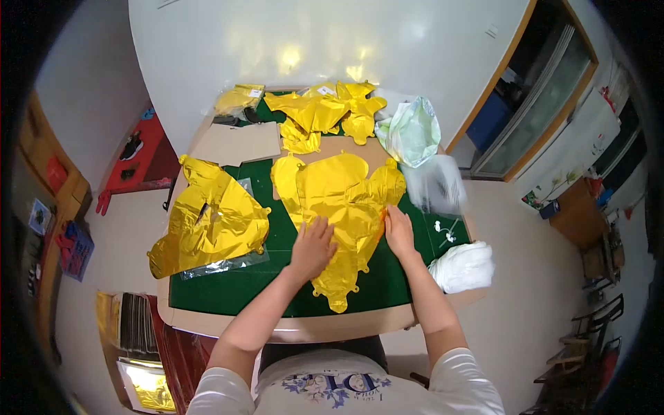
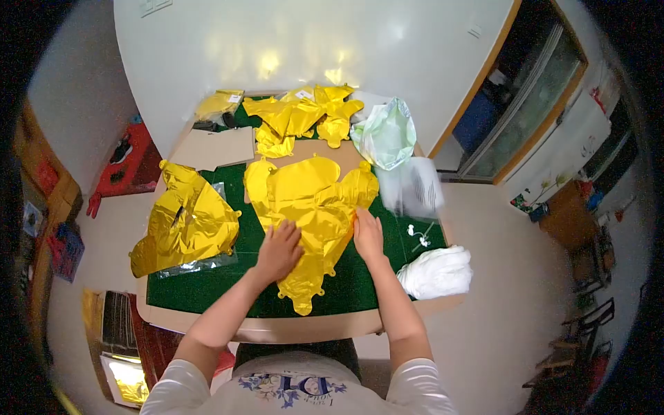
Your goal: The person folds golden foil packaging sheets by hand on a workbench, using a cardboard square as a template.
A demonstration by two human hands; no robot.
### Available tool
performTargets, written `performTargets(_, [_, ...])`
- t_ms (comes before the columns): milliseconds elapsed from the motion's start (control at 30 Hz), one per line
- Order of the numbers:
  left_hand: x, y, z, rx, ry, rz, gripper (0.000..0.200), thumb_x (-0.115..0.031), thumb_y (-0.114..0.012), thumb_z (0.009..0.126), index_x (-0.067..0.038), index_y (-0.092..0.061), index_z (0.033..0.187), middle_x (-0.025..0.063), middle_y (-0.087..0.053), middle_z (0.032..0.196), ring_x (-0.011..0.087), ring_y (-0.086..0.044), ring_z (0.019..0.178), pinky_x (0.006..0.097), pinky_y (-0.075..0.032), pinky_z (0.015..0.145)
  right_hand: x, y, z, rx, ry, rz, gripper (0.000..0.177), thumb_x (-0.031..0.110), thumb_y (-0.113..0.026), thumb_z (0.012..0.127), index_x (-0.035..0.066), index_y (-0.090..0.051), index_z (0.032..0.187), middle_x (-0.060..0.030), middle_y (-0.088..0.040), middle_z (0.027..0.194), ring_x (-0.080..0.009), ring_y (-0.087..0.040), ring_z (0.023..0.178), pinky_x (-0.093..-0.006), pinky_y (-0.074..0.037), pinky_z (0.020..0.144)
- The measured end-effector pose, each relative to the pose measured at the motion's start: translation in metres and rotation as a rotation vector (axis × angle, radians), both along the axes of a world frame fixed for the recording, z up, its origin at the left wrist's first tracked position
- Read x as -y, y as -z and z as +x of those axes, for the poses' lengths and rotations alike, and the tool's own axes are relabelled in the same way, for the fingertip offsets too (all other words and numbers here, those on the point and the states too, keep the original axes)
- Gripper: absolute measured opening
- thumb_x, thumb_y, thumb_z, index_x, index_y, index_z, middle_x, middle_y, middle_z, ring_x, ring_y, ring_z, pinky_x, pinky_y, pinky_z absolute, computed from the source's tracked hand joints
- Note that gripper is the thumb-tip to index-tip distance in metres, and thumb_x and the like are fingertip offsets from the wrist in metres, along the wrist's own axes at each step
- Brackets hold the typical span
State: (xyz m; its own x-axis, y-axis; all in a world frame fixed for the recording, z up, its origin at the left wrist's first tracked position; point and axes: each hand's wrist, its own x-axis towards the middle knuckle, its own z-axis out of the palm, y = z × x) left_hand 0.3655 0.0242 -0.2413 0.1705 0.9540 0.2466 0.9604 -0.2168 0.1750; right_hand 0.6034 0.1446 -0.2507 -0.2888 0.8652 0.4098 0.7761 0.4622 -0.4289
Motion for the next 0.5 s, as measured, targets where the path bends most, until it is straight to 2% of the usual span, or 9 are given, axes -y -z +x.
performTargets(67, [-0.009, 0.013, 0.009, 0.034, 0.028, -0.016, 0.051, -0.036, -0.042, 0.097, -0.006, -0.042, 0.139, 0.0128, -0.036, 0.147, 0.027, -0.028, 0.139, 0.0495, -0.02, 0.112, 0.005, 0.009, 0.002, 0.088, 0.019, 0.014, 0.035, 0.016, -0.047, 0.095, 0.003, -0.051, 0.127, -0.0189, -0.054, 0.128, -0.0317, -0.047, 0.125, -0.0497, -0.031, 0.107])
performTargets(200, [-0.032, 0.013, 0.019, 0.041, 0.08, -0.095, 0.053, -0.037, -0.04, 0.098, -0.008, -0.038, 0.142, 0.0114, -0.033, 0.15, 0.0254, -0.027, 0.14, 0.0495, -0.016, 0.114, 0.006, 0.007, 0.001, 0.078, 0.031, -0.013, 0.035, 0.014, -0.045, 0.095, 0.003, -0.05, 0.129, -0.019, -0.054, 0.13, -0.0304, -0.046, 0.127, -0.0481, -0.029, 0.109])
performTargets(333, [-0.049, 0.016, 0.023, 0.047, 0.13, -0.088, 0.053, -0.038, -0.039, 0.098, -0.008, -0.038, 0.141, 0.0114, -0.031, 0.151, 0.0255, -0.027, 0.14, 0.0494, -0.018, 0.113, 0.005, 0.008, 0.003, 0.037, 0.036, -0.054, 0.036, 0.014, -0.044, 0.096, 0.003, -0.049, 0.13, -0.0192, -0.051, 0.133, -0.0308, -0.044, 0.128, -0.0466, -0.028, 0.11])
performTargets(433, [-0.05, 0.016, 0.021, 0.148, 0.134, -0.037, 0.052, -0.037, -0.042, 0.097, -0.007, -0.04, 0.14, 0.014, -0.033, 0.149, 0.0273, -0.028, 0.139, 0.0492, -0.021, 0.112, 0.009, 0.001, 0.002, -0.071, 0.011, 0.011, 0.037, 0.017, -0.047, 0.095, 0.006, -0.051, 0.13, -0.0166, -0.049, 0.136, -0.0294, -0.042, 0.131, -0.0467, -0.026, 0.111])
performTargets(500, [-0.04, 0.005, 0.014, 0.247, 0.031, -0.011, 0.053, -0.036, -0.045, 0.096, -0.006, -0.04, 0.14, 0.0167, -0.034, 0.148, 0.0295, -0.028, 0.139, 0.0493, -0.022, 0.112, 0.013, -0.006, -0.001, 0.053, -0.069, 0.069, 0.037, 0.02, -0.052, 0.093, 0.007, -0.054, 0.128, -0.0157, -0.049, 0.136, -0.0297, -0.041, 0.131, -0.0484, -0.025, 0.111])
